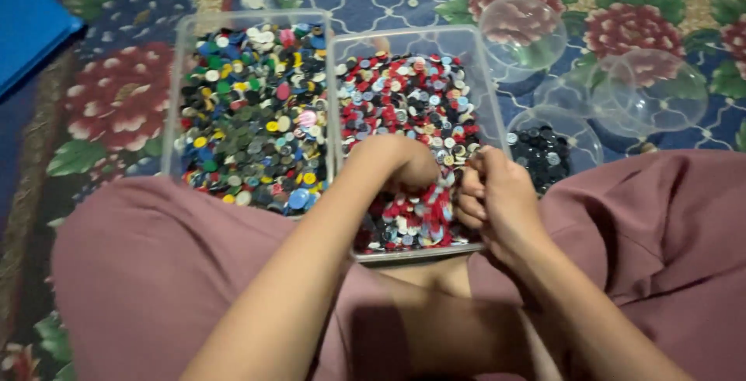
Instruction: Sorting various colored buttons from a large container into smaller containers
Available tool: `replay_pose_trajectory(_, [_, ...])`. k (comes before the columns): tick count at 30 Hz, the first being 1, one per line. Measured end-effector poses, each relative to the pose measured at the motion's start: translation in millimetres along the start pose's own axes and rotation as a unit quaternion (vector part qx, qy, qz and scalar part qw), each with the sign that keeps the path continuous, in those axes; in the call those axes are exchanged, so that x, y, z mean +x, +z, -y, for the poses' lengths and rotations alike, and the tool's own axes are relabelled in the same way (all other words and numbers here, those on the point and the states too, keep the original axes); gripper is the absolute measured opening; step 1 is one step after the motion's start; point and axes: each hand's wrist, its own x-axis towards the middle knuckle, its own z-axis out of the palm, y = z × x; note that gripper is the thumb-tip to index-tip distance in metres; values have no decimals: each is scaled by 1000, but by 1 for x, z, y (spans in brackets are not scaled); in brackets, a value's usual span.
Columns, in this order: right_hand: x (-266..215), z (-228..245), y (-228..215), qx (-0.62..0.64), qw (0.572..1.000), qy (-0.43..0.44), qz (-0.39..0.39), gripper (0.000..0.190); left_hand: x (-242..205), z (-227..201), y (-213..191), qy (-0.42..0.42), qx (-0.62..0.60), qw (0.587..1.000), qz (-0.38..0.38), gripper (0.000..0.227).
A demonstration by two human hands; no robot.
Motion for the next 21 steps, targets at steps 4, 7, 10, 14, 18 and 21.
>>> replay_pose_trajectory(4, [-9,10,-6,13,1000,4,12,24,-62,-12,-1,-75,-15,992,-96,51])
replay_pose_trajectory(7, [-10,12,-17,31,999,10,28,24,-63,-1,-4,-98,-11,968,-232,47])
replay_pose_trajectory(10, [-5,6,-30,81,993,-3,87,21,-56,1,-4,-93,-63,910,-398,29])
replay_pose_trajectory(14, [-3,4,-34,114,974,22,193,22,-37,2,1,-72,-127,881,-450,33])
replay_pose_trajectory(18, [6,2,-34,117,964,49,232,21,-39,-3,5,-107,-132,867,-468,35])
replay_pose_trajectory(21, [2,-3,-24,29,980,37,195,27,-68,-12,8,-62,-128,851,-506,28])
